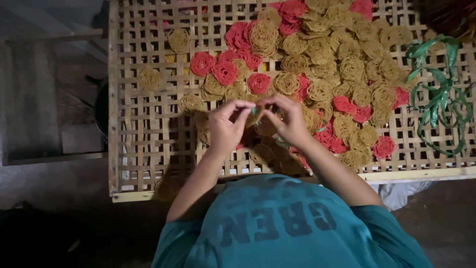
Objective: The person gathers small bundles of dried noodles from a wooden lattice tray and ties them with green plastic ties. They handle both yellow and red noodle bundles, securing each with a tie and placing the finished bundle back on the tray.
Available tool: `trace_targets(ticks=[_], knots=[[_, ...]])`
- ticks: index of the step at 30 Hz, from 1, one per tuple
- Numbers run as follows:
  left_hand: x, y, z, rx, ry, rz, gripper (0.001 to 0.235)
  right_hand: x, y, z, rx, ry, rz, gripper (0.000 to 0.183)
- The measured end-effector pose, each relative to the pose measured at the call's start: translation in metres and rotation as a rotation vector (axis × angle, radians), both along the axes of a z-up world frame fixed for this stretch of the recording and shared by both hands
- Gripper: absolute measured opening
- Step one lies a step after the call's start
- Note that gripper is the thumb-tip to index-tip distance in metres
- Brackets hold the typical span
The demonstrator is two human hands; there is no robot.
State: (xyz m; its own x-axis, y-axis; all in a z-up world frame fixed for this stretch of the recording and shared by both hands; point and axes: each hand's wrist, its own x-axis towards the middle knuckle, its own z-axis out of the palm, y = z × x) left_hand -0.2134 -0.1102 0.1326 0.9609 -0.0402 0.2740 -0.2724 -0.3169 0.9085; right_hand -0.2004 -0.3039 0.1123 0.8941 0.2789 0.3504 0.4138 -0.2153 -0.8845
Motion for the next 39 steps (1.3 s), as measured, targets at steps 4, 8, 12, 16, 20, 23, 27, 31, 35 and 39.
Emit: trace_targets(ticks=[4,8,12,16,20,23,27,31,35,39], knots=[[0.007,0.003,0.02,-0.155,0.003,-0.056,0.011,0.001,-0.02,-0.002,-0.388,-0.059,-0.128,0.028],[0.014,-0.02,0.027,-0.04,-0.166,-0.121,0.013,-0.006,-0.033,-0.012,-0.111,0.115,-0.037,0.03],[0.021,-0.027,0.013,0.136,-0.065,-0.097,0.017,-0.004,-0.022,-0.04,0.516,0.498,0.149,0.015],[0.083,0.004,-0.024,0.241,-0.01,-0.023,0.028,0.015,-0.024,-0.055,0.521,0.484,0.031,0.012],[0.181,0.095,-0.084,0.717,-0.029,0.352,0.063,0.03,-0.022,-0.042,0.486,0.4,0.082,0.012],[0.218,0.14,-0.123,0.965,-0.162,0.356,0.075,0.048,-0.014,-0.019,0.381,0.275,0.094,0.014],[0.228,0.164,-0.12,0.9,-0.003,0.331,0.057,0.056,-0.003,-0.005,0.361,0.338,0.013,0.013],[0.184,0.132,-0.09,0.0,0.452,0.337,0.046,0.057,0.002,-0.002,0.427,0.382,-0.079,0.004],[0.108,0.074,-0.083,-0.623,0.718,0.24,0.048,0.045,0.013,0.003,0.11,0.143,-0.151,0.005],[0.049,0.045,-0.098,-1.069,0.556,-0.07,0.045,0.033,0.021,0.004,-0.183,-0.119,-0.195,0.011]])
